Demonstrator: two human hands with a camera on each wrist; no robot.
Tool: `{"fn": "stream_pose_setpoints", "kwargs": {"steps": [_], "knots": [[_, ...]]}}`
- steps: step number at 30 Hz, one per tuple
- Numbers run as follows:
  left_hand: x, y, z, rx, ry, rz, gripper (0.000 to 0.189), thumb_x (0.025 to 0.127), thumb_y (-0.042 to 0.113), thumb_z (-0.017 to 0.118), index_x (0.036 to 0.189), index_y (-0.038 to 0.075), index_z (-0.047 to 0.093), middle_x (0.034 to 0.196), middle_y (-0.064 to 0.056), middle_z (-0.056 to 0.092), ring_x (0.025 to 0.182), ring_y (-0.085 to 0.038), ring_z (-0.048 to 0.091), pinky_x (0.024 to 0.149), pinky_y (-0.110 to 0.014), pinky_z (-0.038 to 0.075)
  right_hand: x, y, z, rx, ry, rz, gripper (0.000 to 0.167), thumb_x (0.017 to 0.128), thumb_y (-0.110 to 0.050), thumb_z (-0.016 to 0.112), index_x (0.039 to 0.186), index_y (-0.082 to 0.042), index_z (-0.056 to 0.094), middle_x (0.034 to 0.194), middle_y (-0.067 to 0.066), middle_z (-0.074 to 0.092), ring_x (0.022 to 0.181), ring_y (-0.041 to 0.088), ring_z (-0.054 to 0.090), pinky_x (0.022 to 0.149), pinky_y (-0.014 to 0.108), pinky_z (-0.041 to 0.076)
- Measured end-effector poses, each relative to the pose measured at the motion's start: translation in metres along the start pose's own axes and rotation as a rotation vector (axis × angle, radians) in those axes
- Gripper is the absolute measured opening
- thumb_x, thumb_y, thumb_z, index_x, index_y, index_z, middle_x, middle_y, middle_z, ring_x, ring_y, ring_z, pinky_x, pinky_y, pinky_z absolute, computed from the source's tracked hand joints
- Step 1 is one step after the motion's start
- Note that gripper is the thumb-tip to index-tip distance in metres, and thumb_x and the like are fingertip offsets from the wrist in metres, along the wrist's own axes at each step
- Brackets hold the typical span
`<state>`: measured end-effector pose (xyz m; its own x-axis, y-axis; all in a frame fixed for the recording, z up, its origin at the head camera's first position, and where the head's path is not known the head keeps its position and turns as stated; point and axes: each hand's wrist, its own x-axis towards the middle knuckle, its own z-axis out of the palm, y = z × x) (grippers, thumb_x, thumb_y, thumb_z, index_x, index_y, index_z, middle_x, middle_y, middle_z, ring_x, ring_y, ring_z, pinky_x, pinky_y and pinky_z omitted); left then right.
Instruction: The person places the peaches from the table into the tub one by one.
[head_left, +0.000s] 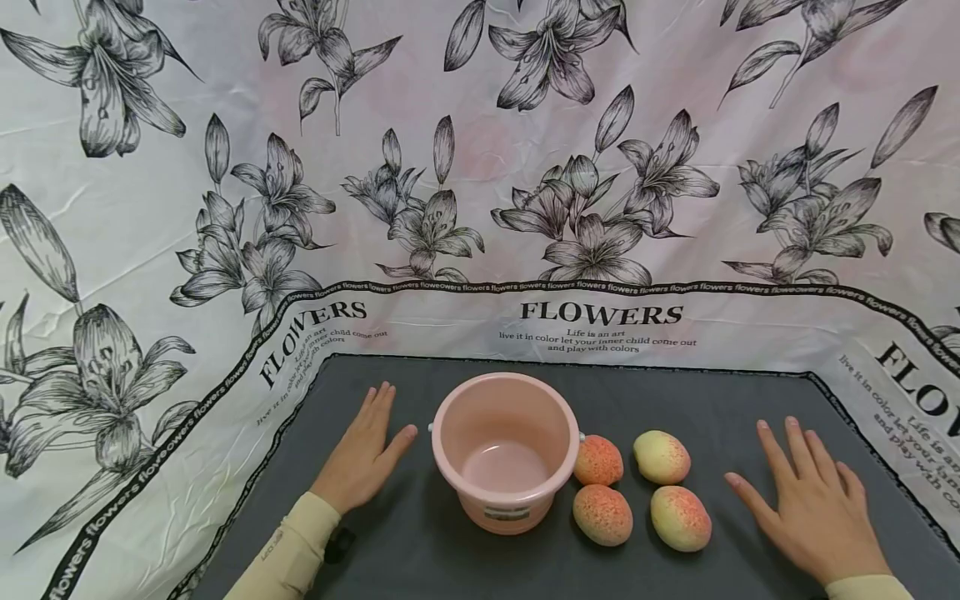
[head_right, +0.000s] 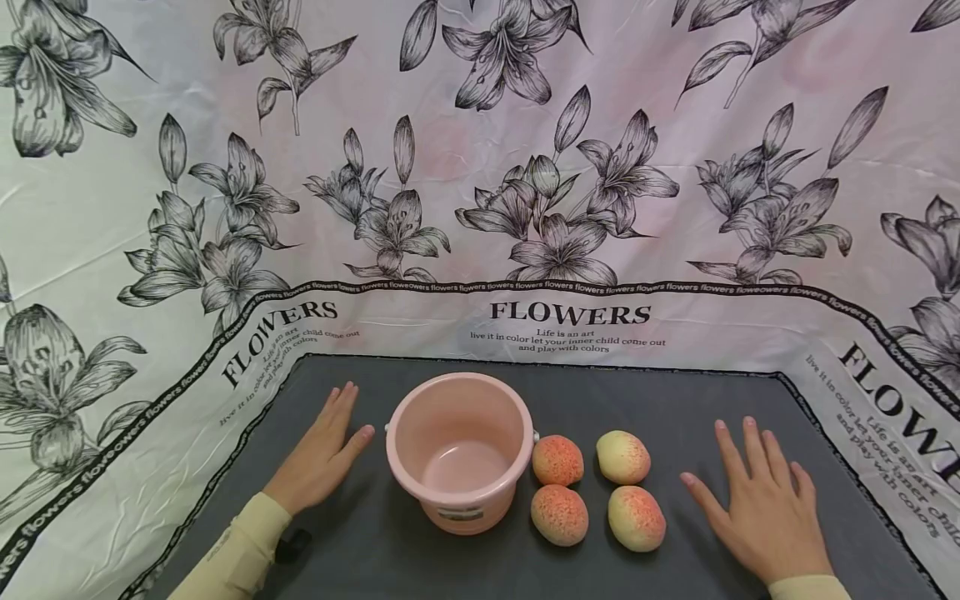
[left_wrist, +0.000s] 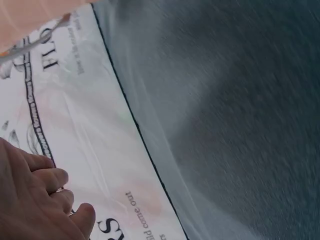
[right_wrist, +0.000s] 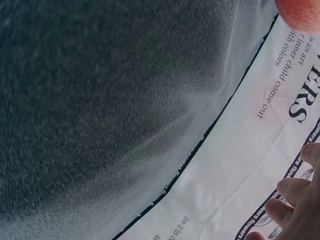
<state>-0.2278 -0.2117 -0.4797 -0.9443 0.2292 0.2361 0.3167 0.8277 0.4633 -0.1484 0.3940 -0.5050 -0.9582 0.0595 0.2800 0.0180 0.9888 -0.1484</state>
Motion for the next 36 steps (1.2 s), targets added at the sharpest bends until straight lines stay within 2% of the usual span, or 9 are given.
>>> {"fn": "stream_pose_setpoints", "kwargs": {"steps": [5,11,15,21,28,33,36], "knots": [[-0.001,0.013,-0.002,-0.084,0.037,0.019,0.080,0.113,0.058,0.046,0.175,0.016,0.018,0.183,-0.004,0.015,0.170,-0.033,0.011,0.133,-0.064,0.022,-0.003,0.000,0.002,0.022,-0.016,-0.013,0.100,0.105,-0.067,0.056,0.176,-0.018,0.005,0.179,0.029,0.000,0.164,0.055,0.003,0.111,0.084,0.014],[-0.005,0.032,-0.004,-0.188,0.064,0.082,0.072,0.115,0.048,0.049,0.175,0.023,0.018,0.182,0.002,0.017,0.170,-0.030,0.015,0.132,-0.065,0.024,-0.007,-0.006,0.003,0.048,-0.034,-0.019,0.099,0.106,-0.066,0.056,0.176,-0.018,0.005,0.179,0.029,0.001,0.165,0.054,0.004,0.109,0.082,0.016],[-0.007,0.045,-0.003,-0.218,0.070,0.123,0.072,0.114,0.045,0.051,0.175,0.027,0.017,0.182,0.004,0.018,0.169,-0.030,0.017,0.131,-0.067,0.026,-0.011,-0.016,0.000,0.078,-0.078,-0.025,0.098,0.107,-0.065,0.055,0.176,-0.018,0.004,0.179,0.029,0.000,0.165,0.054,0.003,0.108,0.081,0.017],[-0.011,0.059,-0.002,-0.286,0.041,0.156,0.075,0.113,0.043,0.055,0.175,0.032,0.015,0.182,0.005,0.017,0.169,-0.033,0.019,0.129,-0.069,0.027,-0.022,-0.036,-0.003,0.129,-0.146,-0.038,0.095,0.109,-0.065,0.051,0.176,-0.016,0.003,0.179,0.030,0.001,0.163,0.058,0.008,0.107,0.080,0.019],[-0.010,0.068,0.004,-0.341,-0.004,0.174,0.085,0.108,0.042,0.064,0.175,0.036,0.011,0.183,0.005,0.014,0.170,-0.033,0.017,0.129,-0.071,0.026,-0.036,-0.060,-0.003,0.127,-0.154,-0.063,0.094,0.107,-0.067,0.053,0.176,-0.017,0.012,0.178,0.028,0.019,0.156,0.058,0.027,0.106,0.078,0.028],[-0.007,0.072,0.008,-0.356,-0.016,0.170,0.093,0.104,0.047,0.070,0.175,0.036,0.010,0.183,0.007,0.013,0.170,-0.028,0.017,0.130,-0.069,0.026,-0.042,-0.070,-0.009,0.178,-0.152,-0.103,0.088,0.109,-0.059,0.057,0.175,-0.016,0.020,0.174,0.028,0.030,0.149,0.060,0.039,0.100,0.084,0.036],[-0.007,0.074,0.008,-0.400,-0.030,0.173,0.100,0.100,0.051,0.074,0.175,0.036,0.009,0.183,0.007,0.012,0.169,-0.028,0.017,0.130,-0.069,0.026,-0.044,-0.074,-0.011,0.215,-0.151,-0.121,0.085,0.109,-0.055,0.060,0.174,-0.015,0.024,0.172,0.029,0.034,0.145,0.061,0.042,0.097,0.086,0.038]]}}
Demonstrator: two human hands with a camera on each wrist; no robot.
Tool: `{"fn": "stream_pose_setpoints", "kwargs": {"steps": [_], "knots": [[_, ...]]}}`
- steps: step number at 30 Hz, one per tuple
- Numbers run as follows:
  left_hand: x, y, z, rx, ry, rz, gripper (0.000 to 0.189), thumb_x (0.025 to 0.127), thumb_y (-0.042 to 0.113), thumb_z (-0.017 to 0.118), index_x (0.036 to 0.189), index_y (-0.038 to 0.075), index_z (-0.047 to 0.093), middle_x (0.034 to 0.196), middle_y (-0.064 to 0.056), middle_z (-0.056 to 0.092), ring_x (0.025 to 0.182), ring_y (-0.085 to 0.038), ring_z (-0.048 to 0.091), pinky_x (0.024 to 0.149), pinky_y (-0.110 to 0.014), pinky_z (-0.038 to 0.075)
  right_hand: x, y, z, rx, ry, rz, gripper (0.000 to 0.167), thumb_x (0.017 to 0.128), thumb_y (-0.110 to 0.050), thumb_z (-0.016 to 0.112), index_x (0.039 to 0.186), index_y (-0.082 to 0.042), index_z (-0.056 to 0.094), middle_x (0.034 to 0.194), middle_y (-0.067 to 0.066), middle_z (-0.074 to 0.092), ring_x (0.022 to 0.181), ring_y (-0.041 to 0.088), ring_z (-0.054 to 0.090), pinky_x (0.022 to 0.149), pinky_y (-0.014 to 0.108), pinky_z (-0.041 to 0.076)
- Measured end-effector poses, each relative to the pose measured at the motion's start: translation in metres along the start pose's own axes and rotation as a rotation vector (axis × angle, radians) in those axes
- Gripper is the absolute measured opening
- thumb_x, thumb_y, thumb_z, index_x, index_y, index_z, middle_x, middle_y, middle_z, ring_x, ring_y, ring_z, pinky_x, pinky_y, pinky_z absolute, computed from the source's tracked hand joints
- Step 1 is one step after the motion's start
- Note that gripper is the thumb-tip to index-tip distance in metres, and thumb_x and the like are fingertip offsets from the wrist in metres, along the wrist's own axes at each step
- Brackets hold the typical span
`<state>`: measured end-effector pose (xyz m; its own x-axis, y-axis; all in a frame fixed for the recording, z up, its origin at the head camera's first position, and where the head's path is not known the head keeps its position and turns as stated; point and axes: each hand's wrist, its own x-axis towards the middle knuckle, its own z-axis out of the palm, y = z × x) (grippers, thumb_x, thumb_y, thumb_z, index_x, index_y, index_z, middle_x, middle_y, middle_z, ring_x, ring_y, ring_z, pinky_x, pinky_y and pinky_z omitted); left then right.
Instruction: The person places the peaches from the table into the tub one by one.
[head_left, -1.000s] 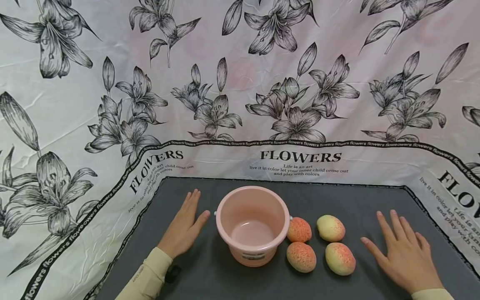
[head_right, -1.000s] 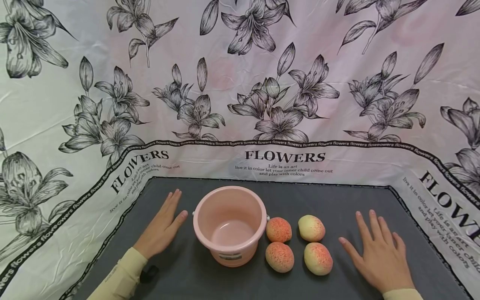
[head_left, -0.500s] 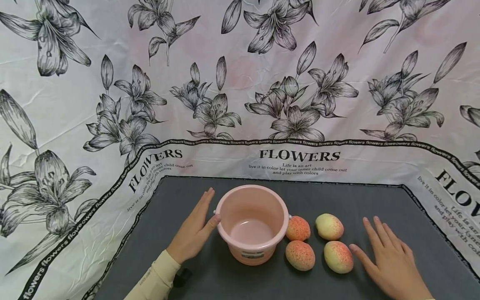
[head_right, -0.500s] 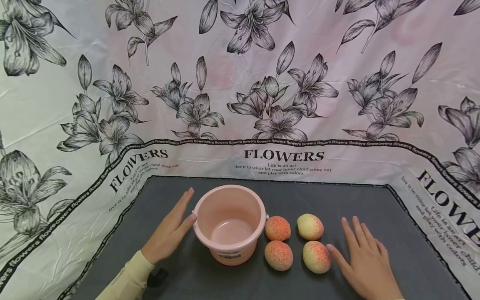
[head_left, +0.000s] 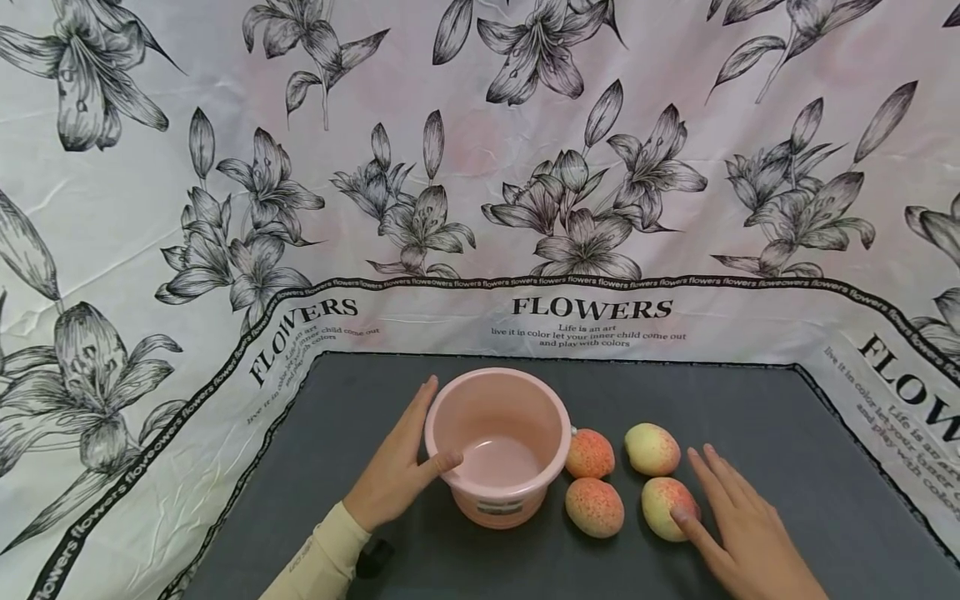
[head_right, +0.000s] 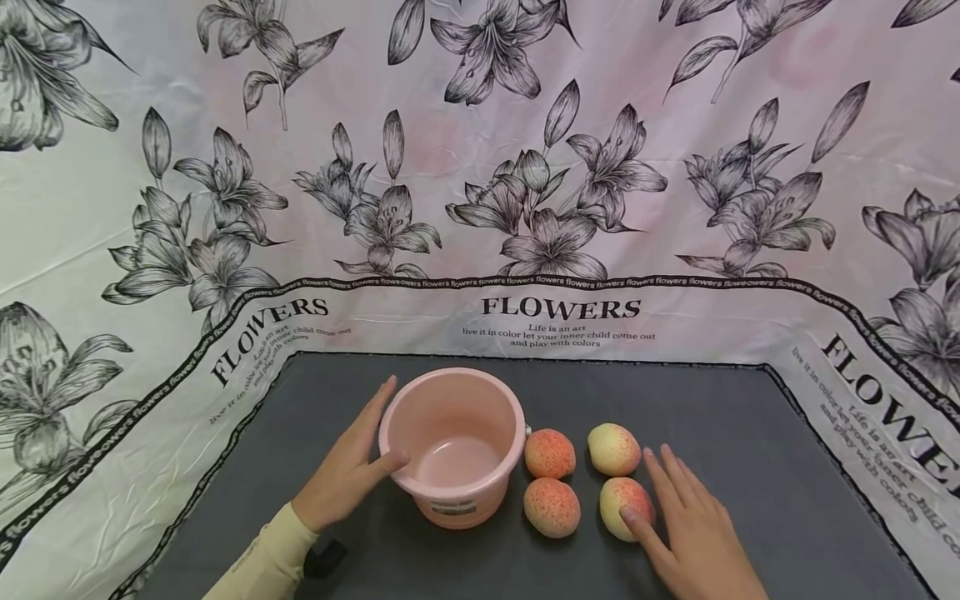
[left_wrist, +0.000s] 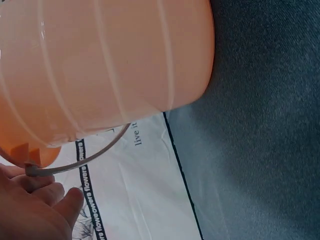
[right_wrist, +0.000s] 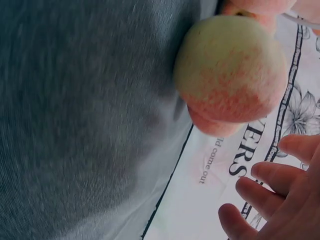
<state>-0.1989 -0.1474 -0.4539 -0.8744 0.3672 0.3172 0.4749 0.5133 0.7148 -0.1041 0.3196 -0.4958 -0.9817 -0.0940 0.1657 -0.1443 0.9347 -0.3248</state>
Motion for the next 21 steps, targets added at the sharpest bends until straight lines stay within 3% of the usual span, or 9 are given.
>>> {"fn": "stream_pose_setpoints", "kwargs": {"steps": [9,14,21], "knots": [[-0.001,-0.005,0.004,-0.087,-0.054,-0.017,0.123,0.087,0.052,0.087,0.174,0.039,0.001,0.183,0.002,0.009,0.169,-0.030,0.019,0.127,-0.069,0.031,0.000,-0.005,0.006,0.058,-0.004,-0.009,0.081,0.107,-0.052,0.065,0.170,-0.009,0.036,0.167,0.033,0.041,0.141,0.061,0.047,0.098,0.080,0.044],[-0.001,-0.005,0.005,-0.110,-0.065,-0.028,0.133,0.081,0.047,0.094,0.174,0.040,-0.002,0.183,0.003,0.009,0.168,-0.030,0.022,0.125,-0.070,0.033,-0.001,-0.010,0.009,0.109,-0.023,0.008,0.086,0.105,-0.056,0.066,0.172,-0.016,0.032,0.166,0.030,0.043,0.142,0.058,0.048,0.104,0.076,0.044],[0.001,-0.007,0.008,-0.136,-0.072,-0.016,0.143,0.072,0.062,0.097,0.174,0.040,0.000,0.182,0.002,0.012,0.166,-0.030,0.027,0.122,-0.070,0.038,0.002,-0.015,0.014,0.120,-0.047,0.048,0.098,0.097,-0.066,0.072,0.168,-0.008,0.038,0.161,0.026,0.050,0.140,0.055,0.052,0.108,0.072,0.047]]}}
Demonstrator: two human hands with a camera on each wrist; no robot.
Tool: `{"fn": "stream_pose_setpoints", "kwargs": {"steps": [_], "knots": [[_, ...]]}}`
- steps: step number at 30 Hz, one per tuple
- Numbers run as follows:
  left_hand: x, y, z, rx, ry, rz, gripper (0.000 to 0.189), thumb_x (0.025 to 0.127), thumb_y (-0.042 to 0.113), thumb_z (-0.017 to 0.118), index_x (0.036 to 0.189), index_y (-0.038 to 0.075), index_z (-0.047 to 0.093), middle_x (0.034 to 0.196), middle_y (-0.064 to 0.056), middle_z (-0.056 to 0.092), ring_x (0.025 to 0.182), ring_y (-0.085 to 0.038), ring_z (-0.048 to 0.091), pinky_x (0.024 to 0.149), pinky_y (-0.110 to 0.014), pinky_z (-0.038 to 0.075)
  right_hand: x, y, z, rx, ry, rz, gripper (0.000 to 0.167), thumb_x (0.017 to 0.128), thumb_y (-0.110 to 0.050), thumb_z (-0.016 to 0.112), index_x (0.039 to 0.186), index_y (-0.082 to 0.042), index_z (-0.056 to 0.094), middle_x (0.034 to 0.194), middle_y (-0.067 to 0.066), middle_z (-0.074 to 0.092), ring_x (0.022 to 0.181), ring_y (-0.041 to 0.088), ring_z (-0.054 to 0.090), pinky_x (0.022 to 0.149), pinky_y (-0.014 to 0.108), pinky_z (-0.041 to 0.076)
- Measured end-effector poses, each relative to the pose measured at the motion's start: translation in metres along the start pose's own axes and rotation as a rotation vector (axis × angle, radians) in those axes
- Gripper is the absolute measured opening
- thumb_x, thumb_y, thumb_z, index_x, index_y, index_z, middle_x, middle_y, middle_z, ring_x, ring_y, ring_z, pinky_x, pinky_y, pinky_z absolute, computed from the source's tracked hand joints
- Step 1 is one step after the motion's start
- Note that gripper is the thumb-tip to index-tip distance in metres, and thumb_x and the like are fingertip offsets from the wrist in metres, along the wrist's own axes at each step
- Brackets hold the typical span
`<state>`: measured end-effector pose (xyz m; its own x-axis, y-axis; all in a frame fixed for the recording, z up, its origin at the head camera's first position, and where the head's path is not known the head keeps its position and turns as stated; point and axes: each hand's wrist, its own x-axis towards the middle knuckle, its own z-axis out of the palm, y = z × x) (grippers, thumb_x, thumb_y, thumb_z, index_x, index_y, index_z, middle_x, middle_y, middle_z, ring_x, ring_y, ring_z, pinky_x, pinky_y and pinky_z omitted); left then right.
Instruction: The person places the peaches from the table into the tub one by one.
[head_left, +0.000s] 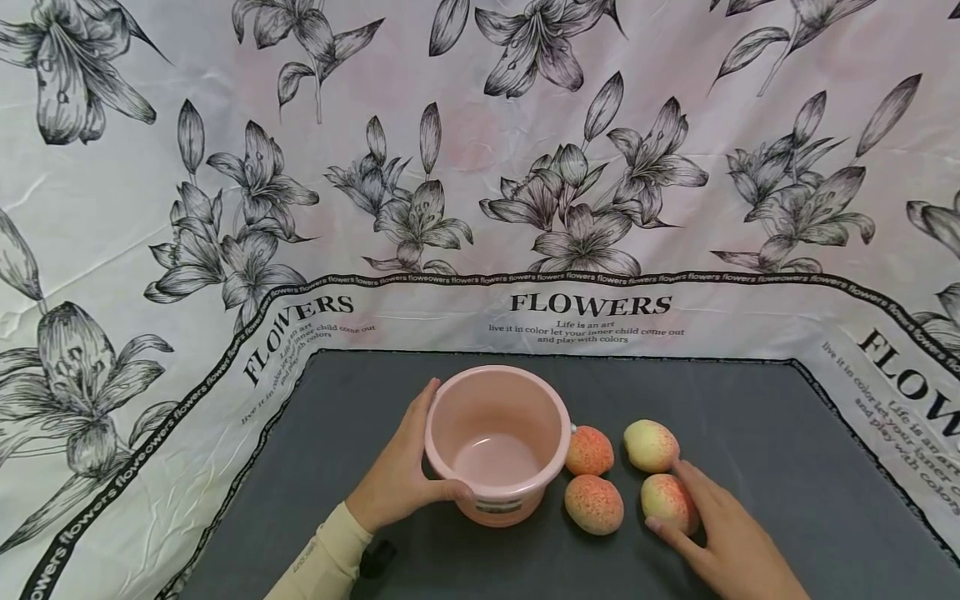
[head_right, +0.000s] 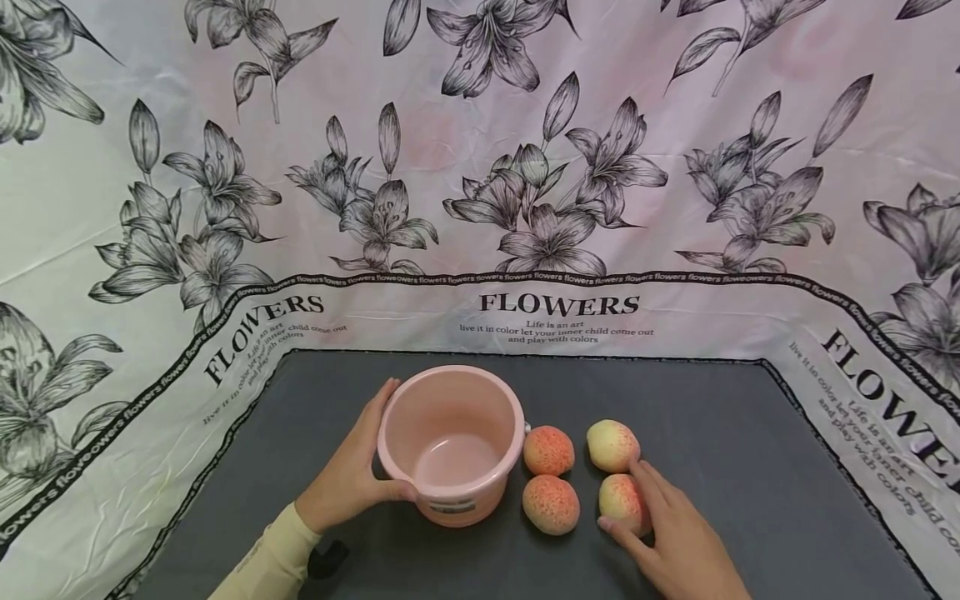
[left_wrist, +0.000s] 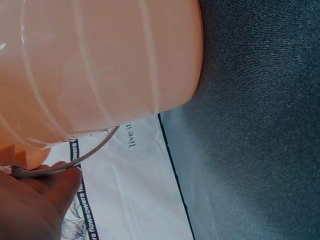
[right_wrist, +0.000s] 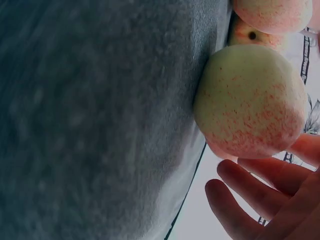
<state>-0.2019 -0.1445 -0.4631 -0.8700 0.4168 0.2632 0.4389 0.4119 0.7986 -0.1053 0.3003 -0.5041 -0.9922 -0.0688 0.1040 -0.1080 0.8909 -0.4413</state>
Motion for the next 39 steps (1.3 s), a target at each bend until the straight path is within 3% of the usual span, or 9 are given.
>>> {"fn": "stream_pose_setpoints", "kwargs": {"steps": [7,10,17,29,36,39], "knots": [[0.000,-0.006,0.001,0.004,0.016,0.034,0.147,0.067,0.064,0.099,0.175,0.039,0.002,0.182,0.004,0.015,0.164,-0.028,0.031,0.120,-0.069,0.040,0.001,-0.005,0.004,-0.013,0.021,-0.013,0.093,0.090,-0.065,0.080,0.158,-0.009,0.051,0.150,0.022,0.062,0.133,0.050,0.061,0.103,0.066,0.053],[0.000,-0.006,0.002,0.007,0.019,0.040,0.146,0.068,0.065,0.098,0.175,0.039,0.002,0.181,0.007,0.014,0.164,-0.027,0.031,0.120,-0.069,0.041,0.001,-0.004,0.005,-0.023,0.044,-0.030,0.089,0.090,-0.058,0.085,0.156,-0.008,0.053,0.147,0.023,0.063,0.130,0.050,0.062,0.102,0.065,0.054],[-0.001,-0.004,0.001,0.012,0.029,0.064,0.145,0.069,0.069,0.096,0.175,0.037,0.002,0.182,0.002,0.015,0.163,-0.027,0.033,0.118,-0.069,0.043,0.000,-0.002,0.007,-0.032,0.109,-0.079,0.084,0.086,-0.045,0.092,0.152,-0.006,0.057,0.144,0.021,0.065,0.127,0.045,0.066,0.099,0.063,0.056],[0.000,-0.006,0.004,0.022,0.027,0.049,0.145,0.069,0.068,0.096,0.175,0.038,0.001,0.182,0.001,0.016,0.163,-0.025,0.033,0.119,-0.068,0.043,-0.003,-0.012,-0.002,-0.038,0.113,-0.092,0.082,0.081,-0.040,0.096,0.149,-0.009,0.061,0.134,0.016,0.068,0.118,0.040,0.069,0.095,0.058,0.059],[0.002,-0.005,0.004,0.027,0.030,0.041,0.146,0.068,0.067,0.097,0.175,0.039,0.002,0.183,0.005,0.013,0.164,-0.025,0.031,0.120,-0.067,0.043,0.002,-0.036,-0.028,-0.063,0.230,-0.178,0.084,0.079,-0.039,0.098,0.148,-0.011,0.061,0.131,0.011,0.070,0.112,0.034,0.071,0.085,0.056,0.060],[0.001,-0.007,0.004,0.031,0.035,0.042,0.146,0.068,0.070,0.096,0.175,0.038,0.002,0.182,0.007,0.013,0.164,-0.025,0.031,0.120,-0.067,0.042,0.008,-0.052,-0.042,-0.066,0.321,-0.248,0.086,0.076,-0.038,0.101,0.150,-0.016,0.062,0.132,0.006,0.070,0.110,0.027,0.070,0.084,0.039,0.060]]}}
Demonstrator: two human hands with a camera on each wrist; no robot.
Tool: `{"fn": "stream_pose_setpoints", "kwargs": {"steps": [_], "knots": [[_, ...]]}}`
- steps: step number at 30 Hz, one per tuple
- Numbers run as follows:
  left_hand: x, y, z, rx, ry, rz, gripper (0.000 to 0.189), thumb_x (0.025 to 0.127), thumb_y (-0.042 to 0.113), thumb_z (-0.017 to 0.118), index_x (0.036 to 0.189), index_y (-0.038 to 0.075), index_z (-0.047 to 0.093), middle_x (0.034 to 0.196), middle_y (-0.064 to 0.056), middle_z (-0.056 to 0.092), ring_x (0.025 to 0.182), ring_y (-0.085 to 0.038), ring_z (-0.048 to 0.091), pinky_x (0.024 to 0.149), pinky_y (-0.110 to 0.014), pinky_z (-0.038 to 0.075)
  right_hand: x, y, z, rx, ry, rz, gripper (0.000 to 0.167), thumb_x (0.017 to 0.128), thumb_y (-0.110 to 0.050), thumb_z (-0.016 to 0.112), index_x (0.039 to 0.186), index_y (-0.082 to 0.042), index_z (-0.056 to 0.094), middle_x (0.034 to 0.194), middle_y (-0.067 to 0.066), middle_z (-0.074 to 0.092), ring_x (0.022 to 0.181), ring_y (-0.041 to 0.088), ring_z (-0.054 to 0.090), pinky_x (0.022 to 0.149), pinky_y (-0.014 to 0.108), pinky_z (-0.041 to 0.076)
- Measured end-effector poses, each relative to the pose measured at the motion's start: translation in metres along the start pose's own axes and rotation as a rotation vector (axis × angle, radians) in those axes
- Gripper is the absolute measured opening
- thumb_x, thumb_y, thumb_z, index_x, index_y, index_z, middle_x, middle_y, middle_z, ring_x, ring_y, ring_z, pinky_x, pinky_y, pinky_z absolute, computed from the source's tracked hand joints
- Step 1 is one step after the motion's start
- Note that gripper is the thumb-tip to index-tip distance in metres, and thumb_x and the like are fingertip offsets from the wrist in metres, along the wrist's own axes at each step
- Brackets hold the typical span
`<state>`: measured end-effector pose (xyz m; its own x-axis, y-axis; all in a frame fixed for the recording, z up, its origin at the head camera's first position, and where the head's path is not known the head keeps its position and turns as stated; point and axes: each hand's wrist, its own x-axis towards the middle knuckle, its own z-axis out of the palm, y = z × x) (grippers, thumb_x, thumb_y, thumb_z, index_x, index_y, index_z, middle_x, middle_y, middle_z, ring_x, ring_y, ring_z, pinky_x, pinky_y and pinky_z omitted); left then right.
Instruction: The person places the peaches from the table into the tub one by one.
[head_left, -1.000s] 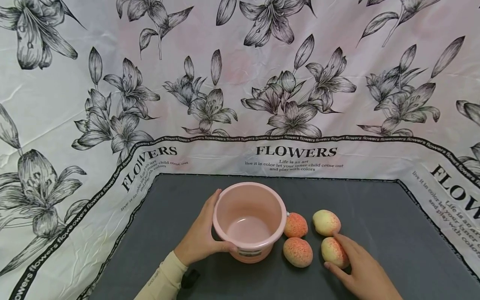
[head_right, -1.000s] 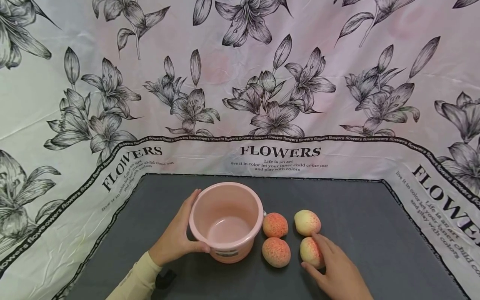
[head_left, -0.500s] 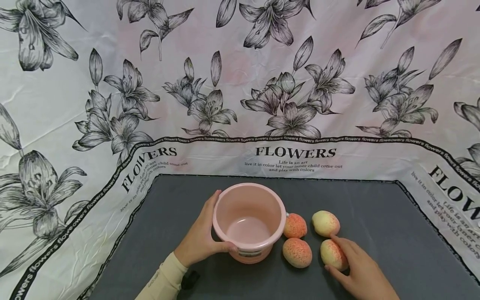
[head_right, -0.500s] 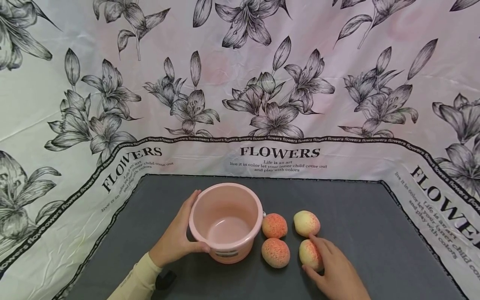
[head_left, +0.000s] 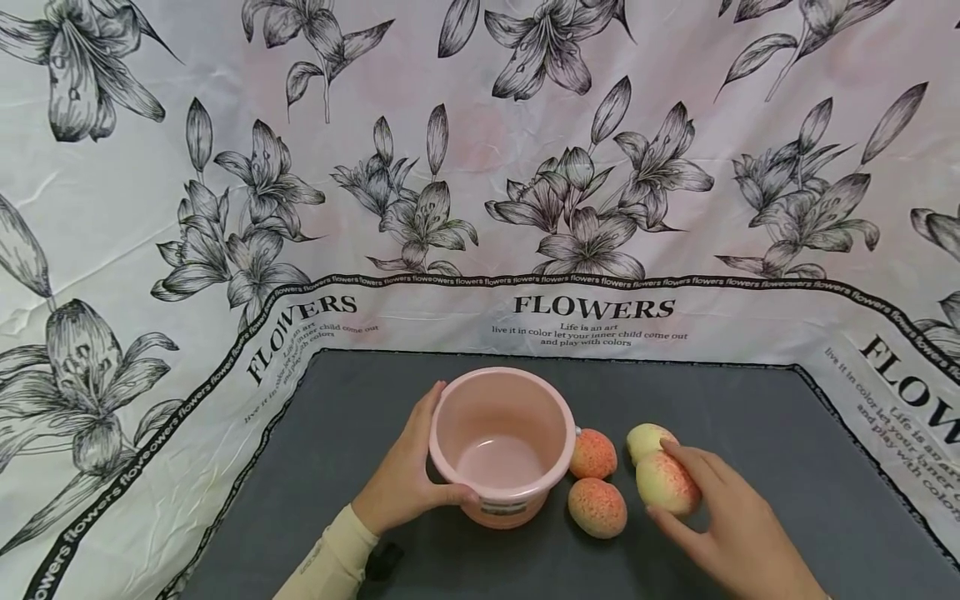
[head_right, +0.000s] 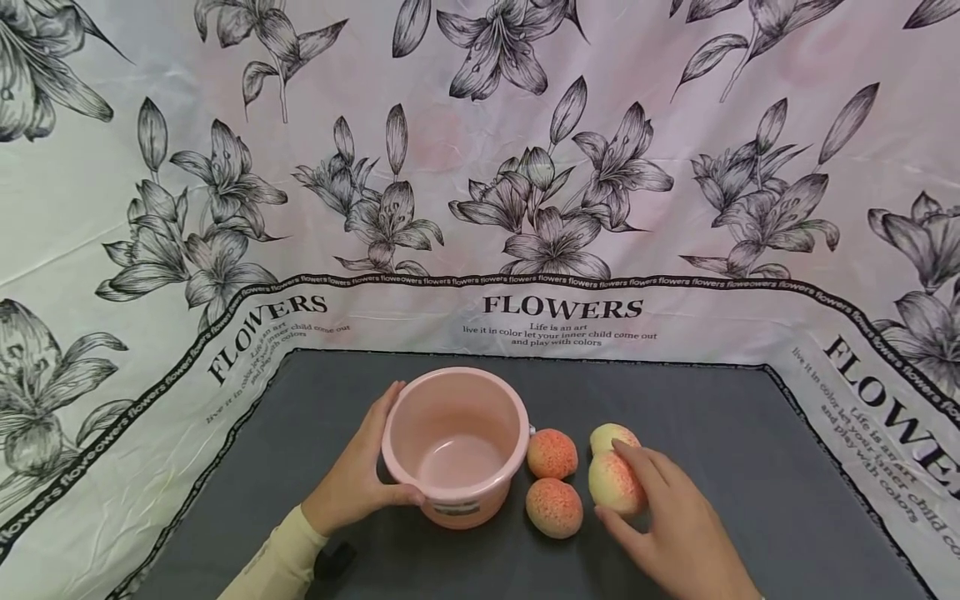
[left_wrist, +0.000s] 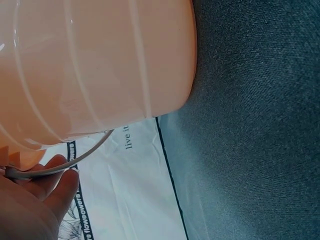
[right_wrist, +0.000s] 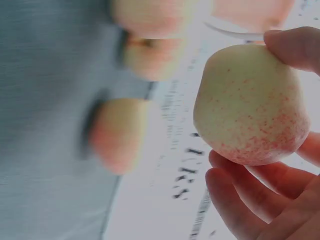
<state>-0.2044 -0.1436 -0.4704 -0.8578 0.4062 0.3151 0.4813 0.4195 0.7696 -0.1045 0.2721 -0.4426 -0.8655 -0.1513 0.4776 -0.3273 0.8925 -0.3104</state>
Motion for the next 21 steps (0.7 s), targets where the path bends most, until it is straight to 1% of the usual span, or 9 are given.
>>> {"fn": "stream_pose_setpoints", "kwargs": {"steps": [4,6,8,10,11,13,15,19,21], "knots": [[-0.003,-0.002,-0.002,-0.003,0.014,0.000,0.146,0.067,0.073,0.095,0.175,0.038,0.002,0.182,0.005,0.013,0.164,-0.026,0.031,0.120,-0.068,0.042,0.024,-0.021,-0.013,0.050,0.072,-0.056,0.089,0.077,-0.035,0.101,0.155,-0.026,0.059,0.137,0.000,0.068,0.114,0.020,0.068,0.090,0.009,0.048],[-0.003,-0.003,-0.003,-0.003,0.018,0.002,0.146,0.067,0.073,0.095,0.175,0.038,0.002,0.182,0.005,0.013,0.164,-0.026,0.031,0.120,-0.068,0.042,0.037,-0.031,-0.016,0.077,0.072,-0.073,0.091,0.078,-0.033,0.100,0.157,-0.029,0.056,0.141,-0.002,0.067,0.117,0.018,0.067,0.092,0.006,0.046],[-0.003,-0.002,-0.003,-0.007,0.017,-0.005,0.146,0.067,0.071,0.095,0.174,0.039,0.002,0.182,0.006,0.013,0.164,-0.025,0.030,0.121,-0.067,0.041,0.047,-0.041,-0.017,0.101,0.055,-0.091,0.091,0.080,-0.031,0.099,0.159,-0.030,0.054,0.143,-0.002,0.066,0.117,0.016,0.067,0.089,0.013,0.053],[-0.002,-0.001,-0.004,-0.014,0.008,-0.011,0.146,0.068,0.069,0.097,0.174,0.039,0.002,0.182,0.007,0.012,0.164,-0.025,0.030,0.121,-0.066,0.041,0.056,-0.050,-0.014,0.110,0.033,-0.109,0.091,0.081,-0.032,0.098,0.160,-0.030,0.053,0.145,-0.003,0.064,0.119,0.015,0.066,0.087,0.024,0.059],[-0.002,-0.002,-0.003,-0.013,0.004,-0.013,0.146,0.068,0.068,0.097,0.174,0.039,0.002,0.182,0.008,0.012,0.164,-0.024,0.030,0.121,-0.066,0.042,0.060,-0.054,-0.012,0.119,0.023,-0.120,0.091,0.082,-0.032,0.098,0.160,-0.029,0.053,0.146,-0.003,0.064,0.120,0.015,0.066,0.087,0.031,0.061],[-0.001,-0.002,-0.003,-0.013,-0.007,-0.018,0.145,0.069,0.066,0.097,0.174,0.040,0.000,0.182,0.009,0.011,0.164,-0.022,0.031,0.121,-0.064,0.043,0.067,-0.063,-0.007,0.139,0.012,-0.142,0.090,0.082,-0.033,0.098,0.160,-0.028,0.053,0.146,-0.002,0.064,0.116,0.013,0.066,0.083,0.036,0.062],[0.000,-0.002,-0.004,-0.019,-0.013,-0.014,0.145,0.070,0.065,0.097,0.174,0.040,0.000,0.182,0.008,0.011,0.163,-0.022,0.031,0.121,-0.064,0.043,0.075,-0.072,-0.001,0.159,0.008,-0.170,0.090,0.082,-0.033,0.098,0.160,-0.028,0.053,0.145,-0.003,0.064,0.116,0.012,0.066,0.084,0.038,0.062],[-0.001,-0.001,-0.004,-0.031,-0.019,-0.015,0.144,0.071,0.066,0.096,0.174,0.039,0.000,0.182,0.004,0.013,0.163,-0.022,0.032,0.121,-0.064,0.043,0.088,-0.087,0.012,0.271,-0.034,-0.205,0.085,0.085,-0.028,0.096,0.159,-0.028,0.053,0.145,-0.006,0.064,0.117,0.008,0.065,0.088,0.031,0.061],[-0.001,0.000,-0.005,-0.031,-0.022,-0.015,0.143,0.071,0.067,0.095,0.174,0.039,0.000,0.182,0.002,0.013,0.163,-0.022,0.032,0.121,-0.063,0.043,0.094,-0.094,0.019,0.325,-0.060,-0.212,0.082,0.087,-0.029,0.094,0.158,-0.029,0.053,0.145,-0.009,0.063,0.121,0.008,0.066,0.093,0.031,0.062]]}}
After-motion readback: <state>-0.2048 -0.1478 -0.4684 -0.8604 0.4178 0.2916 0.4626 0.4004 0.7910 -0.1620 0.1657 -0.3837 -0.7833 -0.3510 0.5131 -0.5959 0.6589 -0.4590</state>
